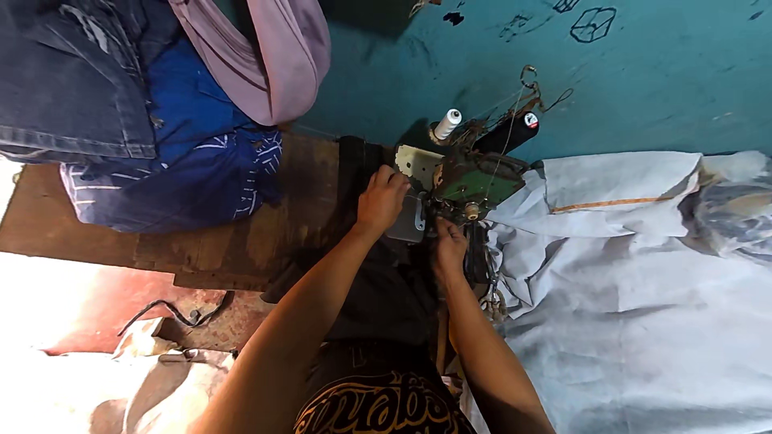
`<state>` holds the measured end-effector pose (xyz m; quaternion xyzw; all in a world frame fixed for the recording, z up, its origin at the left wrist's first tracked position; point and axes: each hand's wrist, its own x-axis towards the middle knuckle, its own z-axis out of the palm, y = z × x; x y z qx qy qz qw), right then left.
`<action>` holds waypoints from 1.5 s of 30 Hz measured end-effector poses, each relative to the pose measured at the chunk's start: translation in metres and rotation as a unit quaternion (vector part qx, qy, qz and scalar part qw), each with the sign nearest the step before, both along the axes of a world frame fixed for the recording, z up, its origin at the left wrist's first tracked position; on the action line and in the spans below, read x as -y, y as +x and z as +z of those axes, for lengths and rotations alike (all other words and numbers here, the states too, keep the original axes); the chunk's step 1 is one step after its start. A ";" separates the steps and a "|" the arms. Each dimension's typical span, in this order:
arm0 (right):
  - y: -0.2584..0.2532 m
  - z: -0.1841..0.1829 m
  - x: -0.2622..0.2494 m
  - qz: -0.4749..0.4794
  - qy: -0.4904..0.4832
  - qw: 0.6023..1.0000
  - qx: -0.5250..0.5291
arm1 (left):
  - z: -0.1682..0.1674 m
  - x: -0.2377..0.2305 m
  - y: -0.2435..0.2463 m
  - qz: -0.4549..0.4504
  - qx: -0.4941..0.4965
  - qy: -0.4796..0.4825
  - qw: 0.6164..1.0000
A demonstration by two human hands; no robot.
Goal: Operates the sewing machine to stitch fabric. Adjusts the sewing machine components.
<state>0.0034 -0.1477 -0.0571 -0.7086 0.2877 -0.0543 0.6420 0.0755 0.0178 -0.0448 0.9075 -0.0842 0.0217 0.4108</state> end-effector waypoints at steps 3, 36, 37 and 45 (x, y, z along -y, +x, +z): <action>-0.012 0.007 0.012 -0.053 -0.118 0.992 -0.010 | -0.003 -0.006 -0.003 -0.039 0.021 -0.028 0.999; 0.014 0.023 -0.034 0.056 -0.494 0.854 0.157 | 0.012 -0.002 0.015 -0.094 -0.053 -0.005 0.994; 0.011 0.023 -0.034 0.066 -0.480 0.858 0.172 | 0.015 -0.001 0.017 -0.110 -0.051 0.007 0.993; -0.028 0.017 -0.029 0.226 -0.370 0.872 0.227 | 0.032 0.011 0.034 -0.197 -0.068 0.140 0.968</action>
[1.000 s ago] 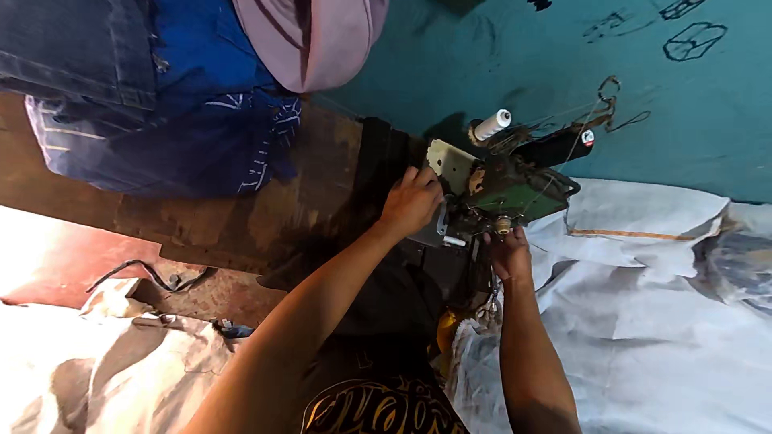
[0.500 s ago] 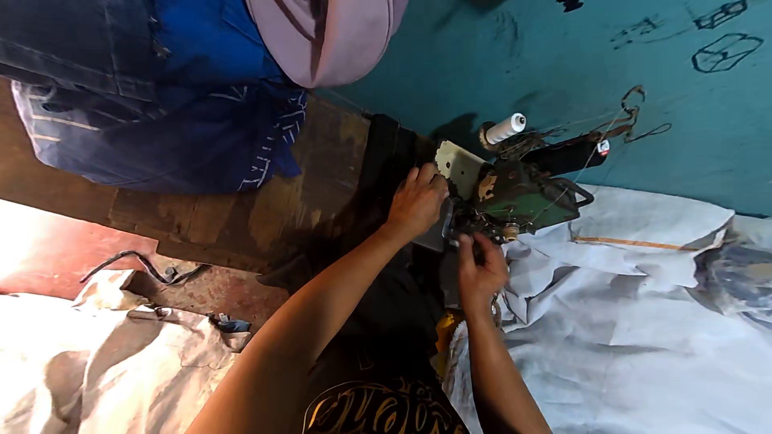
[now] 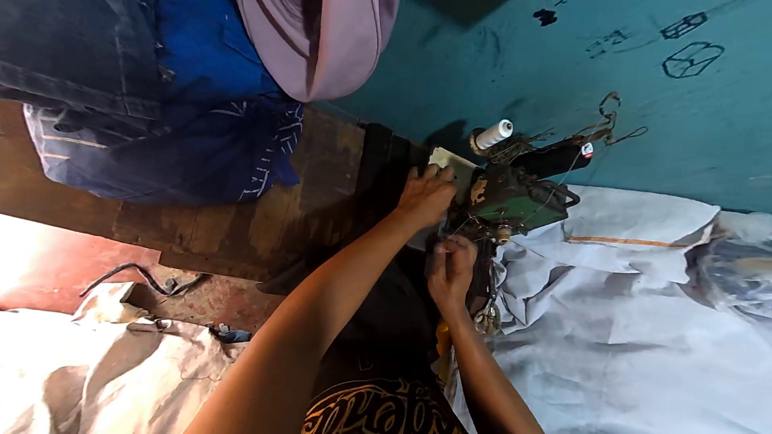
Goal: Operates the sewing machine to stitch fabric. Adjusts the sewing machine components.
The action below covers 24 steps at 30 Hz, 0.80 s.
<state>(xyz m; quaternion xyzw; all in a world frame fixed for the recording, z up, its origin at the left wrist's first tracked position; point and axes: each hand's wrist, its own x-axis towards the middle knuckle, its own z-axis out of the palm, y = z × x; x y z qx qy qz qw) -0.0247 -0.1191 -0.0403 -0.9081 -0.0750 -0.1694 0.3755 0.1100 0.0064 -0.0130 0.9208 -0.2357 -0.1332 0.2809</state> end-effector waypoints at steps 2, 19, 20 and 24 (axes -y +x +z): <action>-0.001 0.000 0.004 0.028 0.020 0.998 0.048 | -0.002 -0.001 0.000 -0.004 0.006 0.003 1.000; -0.093 0.015 0.017 -0.051 0.039 0.961 -0.268 | -0.003 0.007 -0.009 0.023 0.013 0.005 1.000; -0.093 0.024 0.032 -0.052 -0.012 0.948 -0.315 | -0.003 0.007 -0.008 0.033 -0.004 -0.006 0.999; -0.033 0.127 0.045 0.039 -0.307 0.736 -0.603 | -0.005 -0.007 0.003 0.007 -0.051 -0.069 0.996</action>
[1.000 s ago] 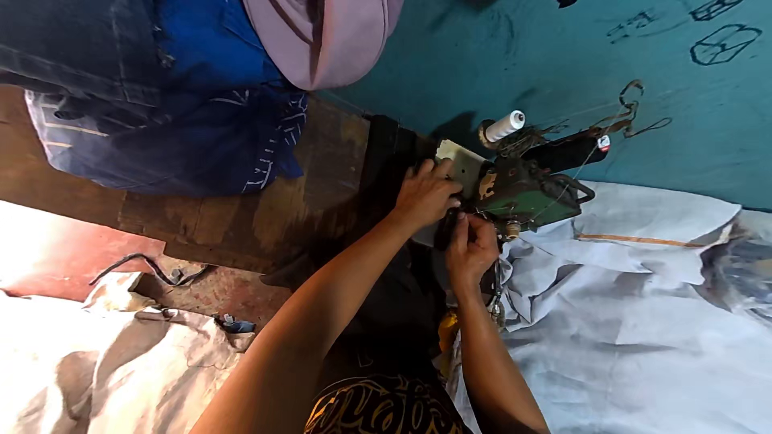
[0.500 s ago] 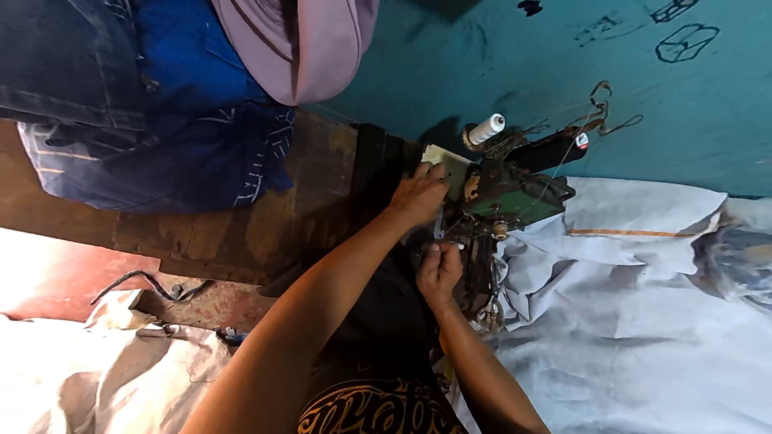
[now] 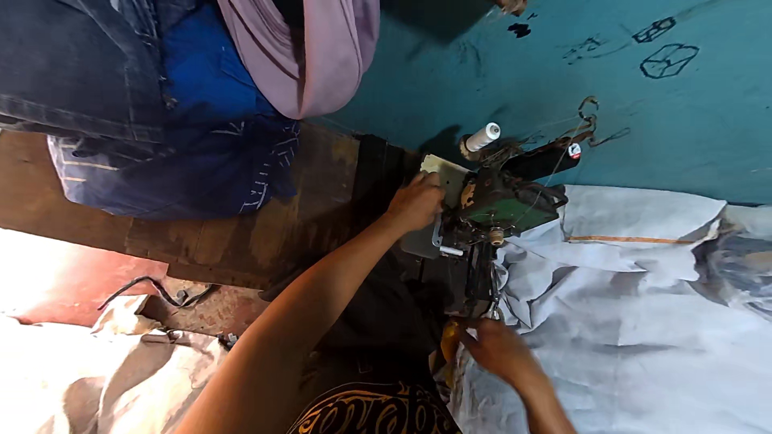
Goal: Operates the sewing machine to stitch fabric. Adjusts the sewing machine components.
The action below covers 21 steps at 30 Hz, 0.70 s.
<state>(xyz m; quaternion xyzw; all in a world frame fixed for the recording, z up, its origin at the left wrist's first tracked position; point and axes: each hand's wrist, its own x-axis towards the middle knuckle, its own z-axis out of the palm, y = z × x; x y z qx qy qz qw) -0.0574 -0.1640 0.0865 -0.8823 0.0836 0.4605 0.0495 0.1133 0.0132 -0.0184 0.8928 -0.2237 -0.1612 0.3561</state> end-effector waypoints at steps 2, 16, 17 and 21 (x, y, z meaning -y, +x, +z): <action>0.026 0.053 -0.007 0.108 0.048 0.992 0.042 | 0.002 -0.005 0.007 -0.035 -0.002 -0.004 0.999; 0.258 0.018 -0.082 0.387 -0.170 0.903 -0.078 | -0.006 -0.003 0.023 -0.061 0.027 0.014 0.998; 0.256 0.023 -0.086 0.373 -0.182 0.908 -0.063 | -0.005 -0.003 0.025 -0.064 0.021 0.013 0.998; 0.249 0.028 -0.094 0.368 -0.206 0.907 -0.006 | -0.007 0.002 0.032 -0.082 0.027 0.015 0.996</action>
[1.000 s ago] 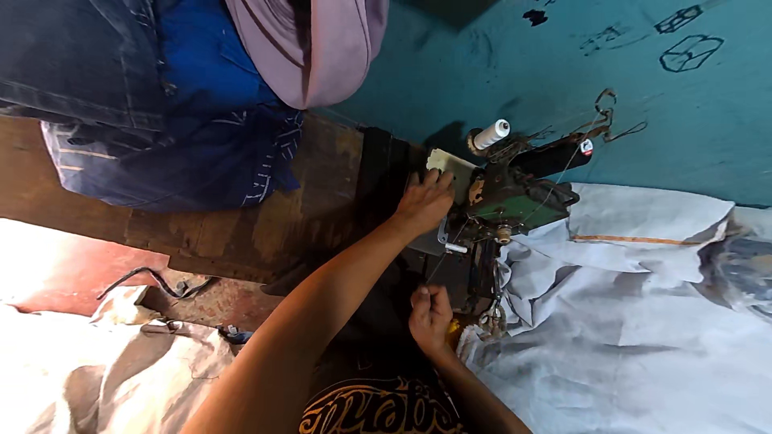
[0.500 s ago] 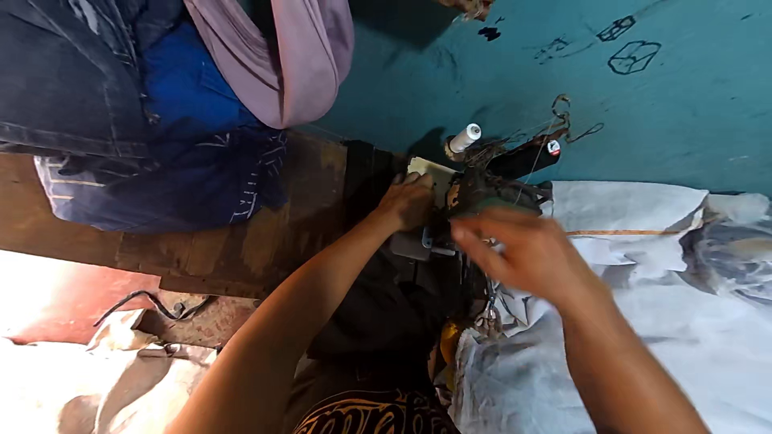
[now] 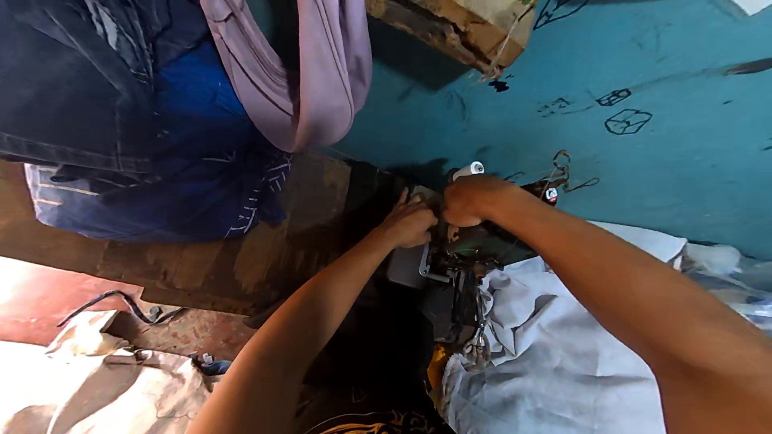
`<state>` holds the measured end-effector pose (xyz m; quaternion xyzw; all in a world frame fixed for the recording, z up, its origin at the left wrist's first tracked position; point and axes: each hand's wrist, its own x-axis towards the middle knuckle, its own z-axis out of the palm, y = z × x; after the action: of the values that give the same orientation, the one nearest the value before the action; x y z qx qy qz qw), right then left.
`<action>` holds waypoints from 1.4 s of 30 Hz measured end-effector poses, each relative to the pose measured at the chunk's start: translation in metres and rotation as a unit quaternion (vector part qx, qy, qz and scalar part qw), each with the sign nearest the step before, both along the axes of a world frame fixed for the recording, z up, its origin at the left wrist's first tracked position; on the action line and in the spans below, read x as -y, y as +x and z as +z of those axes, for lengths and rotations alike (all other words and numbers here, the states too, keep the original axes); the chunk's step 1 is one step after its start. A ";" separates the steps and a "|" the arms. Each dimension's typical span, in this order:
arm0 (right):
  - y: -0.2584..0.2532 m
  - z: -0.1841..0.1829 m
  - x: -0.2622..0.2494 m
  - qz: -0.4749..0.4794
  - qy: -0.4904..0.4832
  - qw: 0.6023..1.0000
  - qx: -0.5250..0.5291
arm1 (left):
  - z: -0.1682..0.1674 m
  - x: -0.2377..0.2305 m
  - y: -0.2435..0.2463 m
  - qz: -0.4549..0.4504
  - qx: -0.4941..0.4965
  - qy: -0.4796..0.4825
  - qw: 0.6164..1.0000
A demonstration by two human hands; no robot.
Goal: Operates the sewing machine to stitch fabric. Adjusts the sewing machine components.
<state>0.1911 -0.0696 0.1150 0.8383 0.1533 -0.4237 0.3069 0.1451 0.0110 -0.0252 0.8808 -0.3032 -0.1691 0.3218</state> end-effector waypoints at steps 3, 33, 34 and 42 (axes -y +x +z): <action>-0.002 0.000 -0.002 0.000 -0.004 1.000 0.009 | 0.002 0.004 0.006 -0.009 -0.007 0.020 1.000; -0.002 0.002 0.013 -0.078 0.099 0.992 0.007 | -0.008 -0.016 -0.029 0.308 0.046 -0.035 0.950; -0.001 0.001 0.013 -0.078 0.097 0.992 0.008 | -0.011 -0.018 -0.032 0.307 0.060 -0.034 0.949; 0.003 -0.008 0.017 -0.062 0.096 0.993 0.012 | -0.006 -0.027 -0.032 0.284 0.142 0.002 0.948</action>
<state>0.1940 -0.0862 0.1071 0.8767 0.1380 -0.4153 0.1997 0.1132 0.0383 -0.0315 0.9459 -0.0830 0.0561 0.3086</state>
